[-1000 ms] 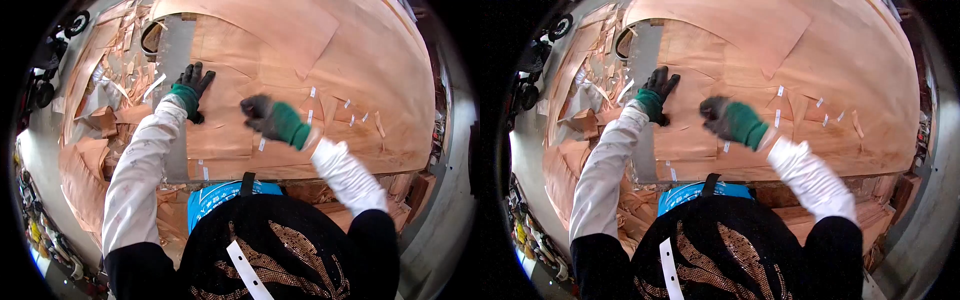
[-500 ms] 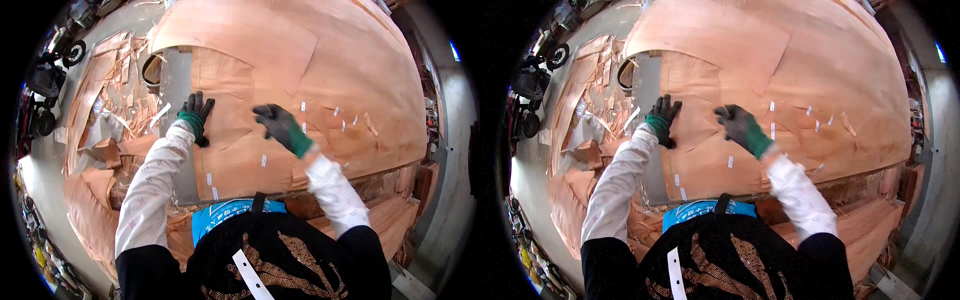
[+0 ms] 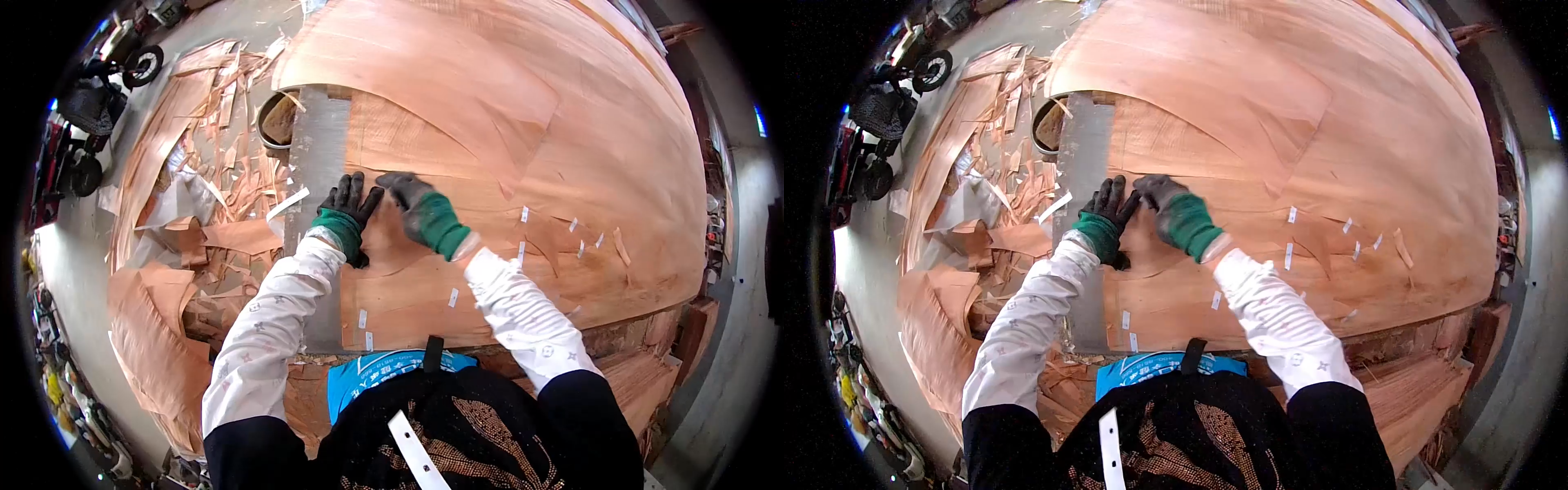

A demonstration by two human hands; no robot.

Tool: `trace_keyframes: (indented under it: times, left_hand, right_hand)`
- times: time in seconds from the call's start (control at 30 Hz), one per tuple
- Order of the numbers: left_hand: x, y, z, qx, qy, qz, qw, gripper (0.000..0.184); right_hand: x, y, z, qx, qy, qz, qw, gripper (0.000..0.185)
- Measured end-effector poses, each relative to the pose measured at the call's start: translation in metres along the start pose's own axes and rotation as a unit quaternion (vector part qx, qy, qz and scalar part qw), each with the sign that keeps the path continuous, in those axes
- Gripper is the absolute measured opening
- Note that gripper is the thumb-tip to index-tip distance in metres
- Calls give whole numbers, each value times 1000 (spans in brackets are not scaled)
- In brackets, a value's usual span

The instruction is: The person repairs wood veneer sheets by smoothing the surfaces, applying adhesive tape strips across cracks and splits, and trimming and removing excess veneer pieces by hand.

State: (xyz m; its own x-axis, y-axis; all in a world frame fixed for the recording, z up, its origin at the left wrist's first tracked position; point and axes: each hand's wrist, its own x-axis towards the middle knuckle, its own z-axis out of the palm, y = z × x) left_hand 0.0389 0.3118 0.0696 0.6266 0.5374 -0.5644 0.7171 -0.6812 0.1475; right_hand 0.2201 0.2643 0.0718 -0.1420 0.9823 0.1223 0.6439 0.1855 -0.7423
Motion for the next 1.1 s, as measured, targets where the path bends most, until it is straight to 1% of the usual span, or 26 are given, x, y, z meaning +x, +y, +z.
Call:
trace_keyframes:
  times: [0.07,0.1,0.17,0.2,0.23,0.27,0.3,0.33,0.4,0.43,0.5,0.57,0.63,0.73,0.77,0.8,0.83,0.87,0.93,1.0,1.03,1.07,1.1]
  left_hand:
    - [0,-6,6,-20,19,13,1000,135]
    - [-5,-6,2,-37,33,13,999,123]
    - [-1,-20,6,-91,76,63,991,110]
    - [-1,-29,9,-116,96,89,985,103]
    - [-4,-37,14,-153,168,106,968,74]
    - [-16,-40,4,-241,233,123,934,55]
    - [-31,-38,-11,-306,283,126,900,52]
    - [-51,-33,-27,-370,329,128,859,49]
    - [-113,-5,-63,-566,331,95,749,37]
    - [-144,8,-85,-533,341,129,764,36]
    - [-221,39,-62,-552,287,24,783,40]
    - [-256,53,-44,-550,198,-95,805,39]
    - [-253,59,-74,-467,157,-49,869,31]
    - [-233,77,-118,-327,96,20,940,20]
    - [-219,88,-120,-436,284,25,854,21]
    - [-180,58,-91,-604,183,-8,776,23]
    - [-142,28,-61,-741,101,-72,660,25]
    - [-115,27,-62,-748,120,-131,640,28]
    - [-65,-6,-23,-739,90,-109,659,35]
    - [-29,-13,-20,-764,86,-90,633,40]
    - [-16,-15,-25,-787,45,-74,611,42]
    - [-4,-15,-27,-777,44,-67,625,47]
    - [8,-16,-26,-791,35,-74,606,49]
  right_hand:
    - [7,1,16,-130,-85,61,986,35]
    - [7,3,20,-142,-78,62,985,34]
    - [5,0,23,-167,-63,68,982,32]
    - [5,-5,25,-195,-93,90,972,32]
    - [8,-10,26,-224,-121,112,960,33]
    - [10,-14,26,-253,-150,133,946,34]
    - [-1,2,43,-298,-64,70,950,39]
    - [-1,4,47,-316,-64,75,943,37]
    - [1,5,54,-352,-65,83,930,35]
    - [1,5,54,-350,-65,82,931,35]
    - [4,6,58,-363,-89,106,921,37]
    - [6,6,61,-365,-104,117,918,36]
    - [8,5,59,-355,-105,118,921,35]
    - [2,7,59,-379,-68,84,919,33]
    - [6,5,53,-354,-99,98,925,33]
    - [11,-1,44,-327,-130,112,929,34]
    - [13,-6,37,-297,-162,127,932,35]
    - [10,-6,31,-266,-159,107,945,34]
    - [5,-2,19,-205,-150,65,965,33]
    - [2,-1,18,-185,-140,67,970,39]
    - [1,0,18,-176,-135,67,973,41]
    - [-1,1,18,-176,-125,70,974,44]
    - [-3,4,18,-176,-116,72,975,47]
